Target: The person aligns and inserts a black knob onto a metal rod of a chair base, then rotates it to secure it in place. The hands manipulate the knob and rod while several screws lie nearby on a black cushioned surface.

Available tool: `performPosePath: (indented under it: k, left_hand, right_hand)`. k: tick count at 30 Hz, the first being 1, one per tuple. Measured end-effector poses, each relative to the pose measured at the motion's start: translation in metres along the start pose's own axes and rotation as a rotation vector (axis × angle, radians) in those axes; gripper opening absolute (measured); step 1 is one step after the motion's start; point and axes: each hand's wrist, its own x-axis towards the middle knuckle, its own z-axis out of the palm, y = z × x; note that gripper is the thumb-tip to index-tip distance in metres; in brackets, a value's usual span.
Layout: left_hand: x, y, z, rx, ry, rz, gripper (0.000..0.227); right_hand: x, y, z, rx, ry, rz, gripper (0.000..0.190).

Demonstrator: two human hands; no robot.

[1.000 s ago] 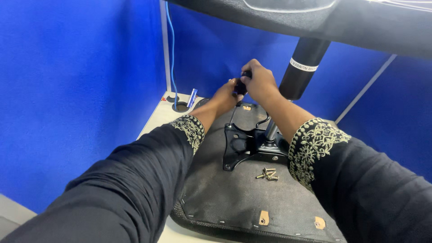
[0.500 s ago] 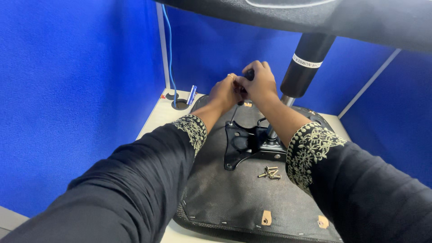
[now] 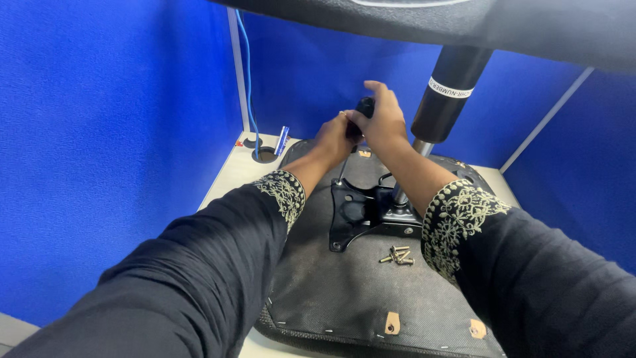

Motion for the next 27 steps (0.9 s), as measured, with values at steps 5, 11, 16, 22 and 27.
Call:
performPosePath:
  k: [5,11,16,22,27]
  left_hand:
    - [-0.004,0.026,-0.012,0.049,-0.016,-0.085,0.032]
    - [-0.007,0.044,-0.023,0.127,0.026,-0.148,0.042]
    - [-0.008,0.039,-0.019,0.128,0.049,-0.135,0.038]
    - [-0.008,0.027,-0.007,-0.061,0.066,-0.061,0.043]
    - [-0.007,0.019,0.004,-0.143,0.076,-0.004,0.044]
  right_hand:
    - [0.004,0.004,-0.006,-0.038,-0.029,0.120,0.050]
    - [0.015,-0.002,-0.008,-0.065,-0.116,0.122,0.043]
    - [0.018,-0.007,-0.009,-0.069,-0.140,0.147,0.041]
    - [0.015,-0.003,-0.006,-0.050,-0.097,0.113,0.033]
    - [0.013,0.005,-0.005,-0.027,-0.070,0.140,0.034]
